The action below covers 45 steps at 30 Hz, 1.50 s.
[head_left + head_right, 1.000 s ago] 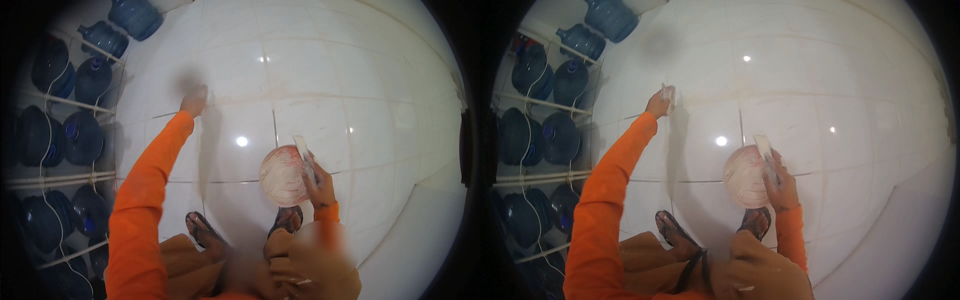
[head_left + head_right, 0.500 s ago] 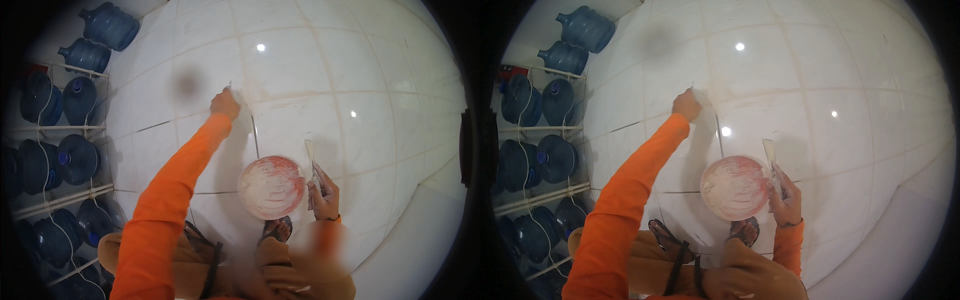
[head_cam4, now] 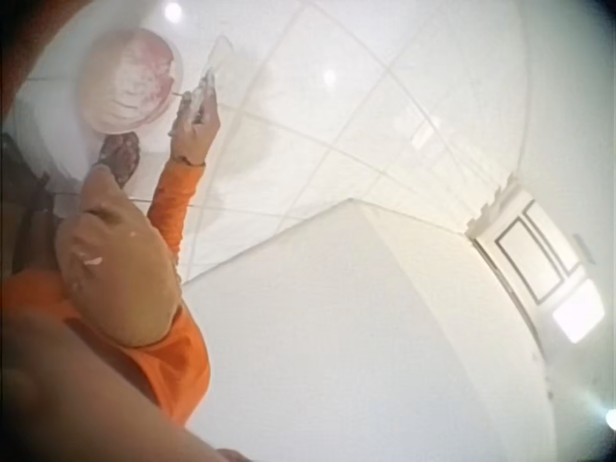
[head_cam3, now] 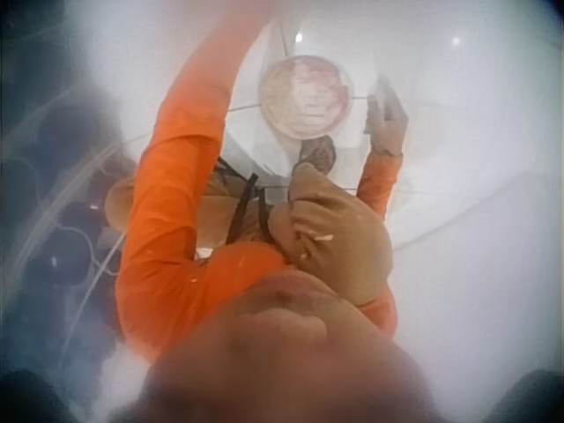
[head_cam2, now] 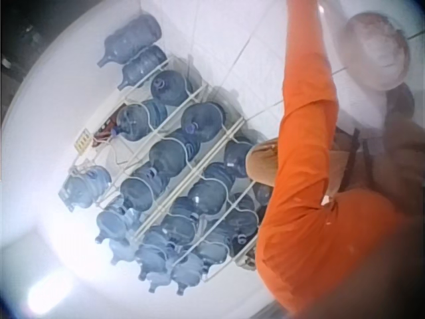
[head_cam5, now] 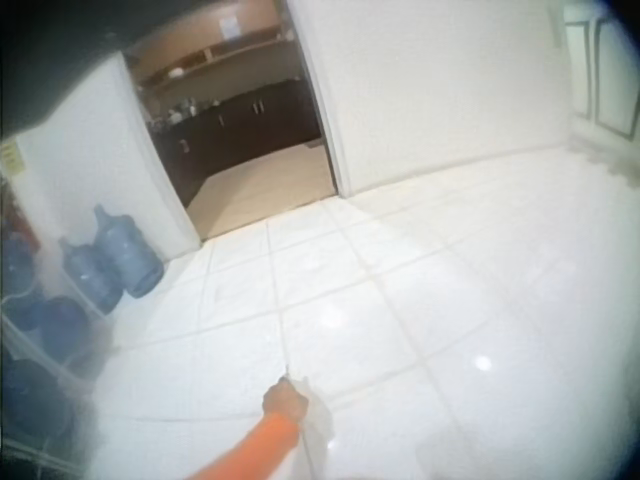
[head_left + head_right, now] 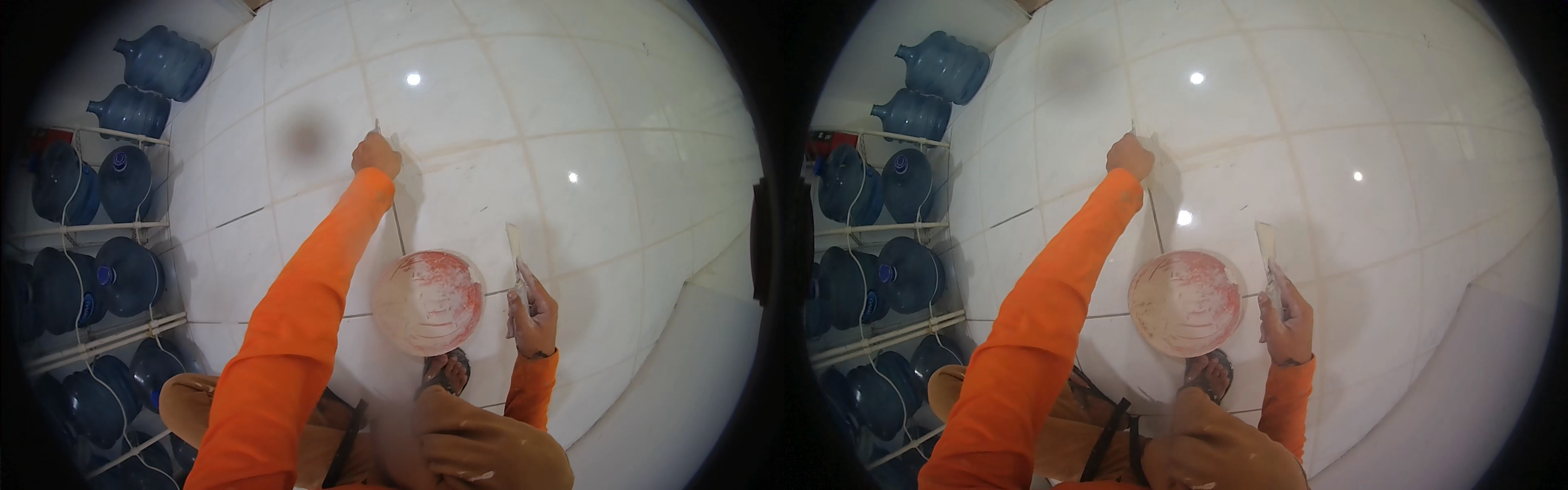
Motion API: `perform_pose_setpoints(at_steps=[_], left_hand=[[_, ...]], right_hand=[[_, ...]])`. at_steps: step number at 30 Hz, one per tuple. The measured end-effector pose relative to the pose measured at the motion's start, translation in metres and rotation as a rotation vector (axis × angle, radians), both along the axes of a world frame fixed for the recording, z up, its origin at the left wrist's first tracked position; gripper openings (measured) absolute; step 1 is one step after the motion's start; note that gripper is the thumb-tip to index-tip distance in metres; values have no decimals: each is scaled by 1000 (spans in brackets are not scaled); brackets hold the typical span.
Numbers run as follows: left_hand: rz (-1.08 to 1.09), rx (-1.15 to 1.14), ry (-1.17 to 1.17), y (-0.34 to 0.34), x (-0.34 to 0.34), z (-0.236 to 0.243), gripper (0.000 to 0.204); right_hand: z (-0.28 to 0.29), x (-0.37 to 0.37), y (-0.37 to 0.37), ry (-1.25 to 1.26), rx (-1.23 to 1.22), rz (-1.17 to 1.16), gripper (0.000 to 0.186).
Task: The person applies grout to tile joints using a small trowel and a bucket, then wipes excess grout with a cloth. The person repeatedly scoops grout, spreads it into the seams, and cleans the tile surface.
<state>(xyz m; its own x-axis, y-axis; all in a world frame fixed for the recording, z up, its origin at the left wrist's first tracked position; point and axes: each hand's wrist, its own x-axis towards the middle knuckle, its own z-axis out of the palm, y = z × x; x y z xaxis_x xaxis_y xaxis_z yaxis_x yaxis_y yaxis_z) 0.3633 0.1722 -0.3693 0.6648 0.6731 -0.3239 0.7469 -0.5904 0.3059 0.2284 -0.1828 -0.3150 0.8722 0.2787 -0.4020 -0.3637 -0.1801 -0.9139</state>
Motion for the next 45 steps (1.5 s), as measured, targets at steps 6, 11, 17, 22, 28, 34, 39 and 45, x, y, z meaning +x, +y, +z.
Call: perform_pose_setpoints(at_steps=[6,11,17,22,28,34,39,45], left_hand=[[18,7,57,4,7,3,36],[63,37,1,13,10,-8,36],[-196,180,-41,46,26,6,38],[-519,140,51,46,34,39,44],[-662,71,93,60,27,42,51],[-857,10,148,90,16,23,47],[-961,47,248,87,2,21,47],[-866,-4,83,66,-21,13,53]], right_hand=[[5,-2,-7,-42,-15,6,46],[8,-3,-14,-2,-26,-46,47],[8,0,-16,4,-51,-39,47],[4,0,-24,-1,-93,-29,47],[-9,1,-17,-51,-87,0,47],[-14,-2,-2,93,-98,101,48],[-17,-4,4,11,-70,105,49],[-22,-5,11,6,-57,109,49]])
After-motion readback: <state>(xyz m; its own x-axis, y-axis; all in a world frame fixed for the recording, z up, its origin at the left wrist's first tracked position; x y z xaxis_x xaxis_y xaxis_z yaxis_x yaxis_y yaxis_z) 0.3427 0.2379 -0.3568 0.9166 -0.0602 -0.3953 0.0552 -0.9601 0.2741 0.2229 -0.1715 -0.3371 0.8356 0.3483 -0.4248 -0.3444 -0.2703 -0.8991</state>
